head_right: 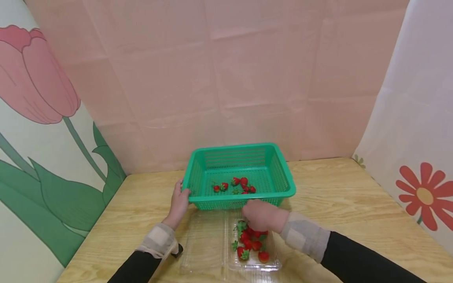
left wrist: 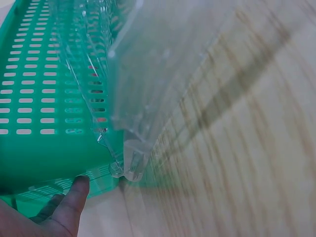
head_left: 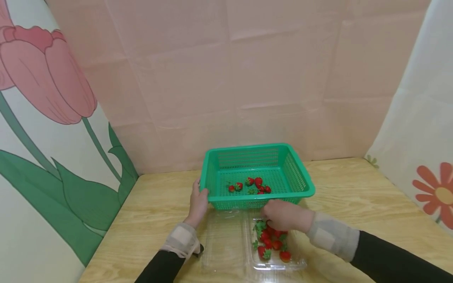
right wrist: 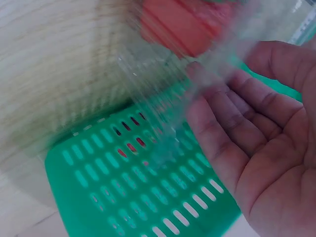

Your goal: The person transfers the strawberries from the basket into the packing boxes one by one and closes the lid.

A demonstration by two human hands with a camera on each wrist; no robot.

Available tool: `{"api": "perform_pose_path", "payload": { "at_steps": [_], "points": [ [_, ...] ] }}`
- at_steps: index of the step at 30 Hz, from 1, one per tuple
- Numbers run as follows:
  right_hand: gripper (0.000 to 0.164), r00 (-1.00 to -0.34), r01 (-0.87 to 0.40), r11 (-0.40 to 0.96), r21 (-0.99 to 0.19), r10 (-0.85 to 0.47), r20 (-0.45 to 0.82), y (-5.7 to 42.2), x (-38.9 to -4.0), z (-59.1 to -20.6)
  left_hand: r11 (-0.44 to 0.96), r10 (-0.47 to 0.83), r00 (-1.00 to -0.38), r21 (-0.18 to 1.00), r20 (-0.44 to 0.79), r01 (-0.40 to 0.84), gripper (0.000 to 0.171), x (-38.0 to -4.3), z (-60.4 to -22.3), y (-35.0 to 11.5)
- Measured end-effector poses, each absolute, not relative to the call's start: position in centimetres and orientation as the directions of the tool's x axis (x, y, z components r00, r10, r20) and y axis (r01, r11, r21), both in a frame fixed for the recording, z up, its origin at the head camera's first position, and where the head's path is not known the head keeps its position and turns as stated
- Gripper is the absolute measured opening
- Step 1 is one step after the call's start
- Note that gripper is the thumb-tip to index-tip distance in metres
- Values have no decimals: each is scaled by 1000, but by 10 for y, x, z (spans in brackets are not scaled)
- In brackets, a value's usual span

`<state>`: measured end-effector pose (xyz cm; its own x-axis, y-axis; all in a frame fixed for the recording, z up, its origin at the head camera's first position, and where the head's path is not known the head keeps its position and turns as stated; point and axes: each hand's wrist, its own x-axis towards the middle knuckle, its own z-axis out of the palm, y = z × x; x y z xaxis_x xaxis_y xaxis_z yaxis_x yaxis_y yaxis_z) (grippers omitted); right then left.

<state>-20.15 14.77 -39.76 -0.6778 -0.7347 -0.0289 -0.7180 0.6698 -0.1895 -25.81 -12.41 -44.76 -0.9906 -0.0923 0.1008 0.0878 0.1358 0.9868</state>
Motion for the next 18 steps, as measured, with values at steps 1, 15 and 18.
{"api": "perform_pose_path", "payload": {
  "at_steps": [1, 15, 18],
  "points": [
    [31, -677, -719, 668, -192, -736, -25, 148, -201, -396, 135, -91, -991, 987, 100, 88, 54, -258, -447, -124],
    [39, -649, -746, 623, -233, -759, 46, 148, -202, -357, 93, -30, -996, 992, 84, 81, 54, -248, -429, -126],
    [45, -645, -753, 616, -230, -761, 74, 152, -205, -349, 104, -22, -996, 991, 84, 82, 54, -241, -419, -126]
  ]
}}
